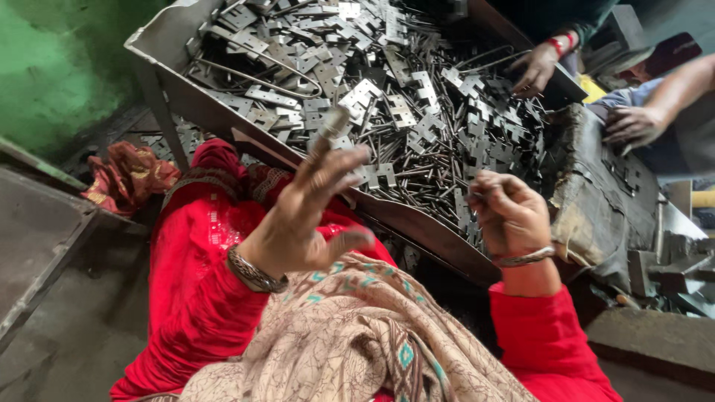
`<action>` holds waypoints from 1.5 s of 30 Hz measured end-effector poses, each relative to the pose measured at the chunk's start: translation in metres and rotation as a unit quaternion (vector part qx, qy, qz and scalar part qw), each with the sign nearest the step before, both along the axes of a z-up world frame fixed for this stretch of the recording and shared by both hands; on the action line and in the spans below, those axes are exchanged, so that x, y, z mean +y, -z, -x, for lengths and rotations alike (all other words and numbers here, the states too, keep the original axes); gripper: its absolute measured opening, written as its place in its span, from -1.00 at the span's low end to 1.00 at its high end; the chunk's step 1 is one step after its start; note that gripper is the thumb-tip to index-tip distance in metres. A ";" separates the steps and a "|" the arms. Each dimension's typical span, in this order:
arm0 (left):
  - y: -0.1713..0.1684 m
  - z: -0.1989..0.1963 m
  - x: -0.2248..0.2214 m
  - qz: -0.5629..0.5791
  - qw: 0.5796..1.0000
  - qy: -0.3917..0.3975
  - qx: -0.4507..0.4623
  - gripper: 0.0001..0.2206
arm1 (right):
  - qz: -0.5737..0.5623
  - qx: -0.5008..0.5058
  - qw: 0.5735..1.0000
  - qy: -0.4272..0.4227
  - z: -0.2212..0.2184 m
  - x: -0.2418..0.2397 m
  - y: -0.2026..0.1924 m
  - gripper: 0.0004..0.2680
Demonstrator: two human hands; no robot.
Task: The person picks up metal brackets from a large bin filled with brackets and pins, turning each bracket over by hand to check its orientation before placing it onto a stack or into a nearby machine.
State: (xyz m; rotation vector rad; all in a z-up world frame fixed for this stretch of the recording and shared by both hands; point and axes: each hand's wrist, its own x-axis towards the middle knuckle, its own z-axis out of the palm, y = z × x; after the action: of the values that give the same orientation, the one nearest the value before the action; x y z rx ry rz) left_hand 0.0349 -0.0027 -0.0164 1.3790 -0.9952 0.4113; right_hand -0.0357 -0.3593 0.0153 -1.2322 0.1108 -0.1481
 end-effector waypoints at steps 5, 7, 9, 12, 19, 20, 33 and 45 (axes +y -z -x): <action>0.018 -0.034 -0.016 -0.127 0.985 -0.113 0.036 -0.39 | 0.168 0.025 0.971 0.166 0.052 -0.100 0.009 -0.94; 0.027 -0.050 -0.025 -0.182 0.975 -0.127 0.032 -0.46 | 0.228 0.048 0.949 0.211 0.075 -0.137 0.019 -0.93; 0.040 -0.068 -0.040 -0.234 0.963 -0.123 0.052 -0.51 | 0.271 0.080 0.929 0.240 0.100 -0.173 0.034 -0.92; 0.059 -0.090 -0.066 -0.298 0.945 -0.107 0.077 -0.50 | 0.444 0.118 0.841 0.286 0.129 -0.213 0.059 -0.92; 0.097 -0.131 -0.150 -0.425 0.899 -0.091 0.045 -0.41 | 0.682 0.100 0.659 0.302 0.143 -0.201 0.065 -0.78; 0.102 -0.136 -0.164 -0.432 0.896 -0.097 0.039 -0.39 | 0.679 0.113 0.663 0.295 0.137 -0.194 0.063 -0.83; 0.162 -0.172 -0.229 -0.507 0.812 -0.261 -0.123 -0.94 | 0.708 0.035 0.705 0.011 0.006 -0.160 0.100 -0.70; 0.144 -0.212 -0.222 -0.228 0.936 -0.244 0.110 -0.87 | 0.814 0.079 0.564 -0.116 -0.052 -0.156 0.125 -0.65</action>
State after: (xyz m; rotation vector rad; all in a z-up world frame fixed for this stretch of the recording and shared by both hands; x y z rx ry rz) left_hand 0.2472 -0.2243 -0.1606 2.0580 -0.5687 0.3898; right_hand 0.0164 -0.5154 -0.1095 -3.1491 -0.0956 0.1850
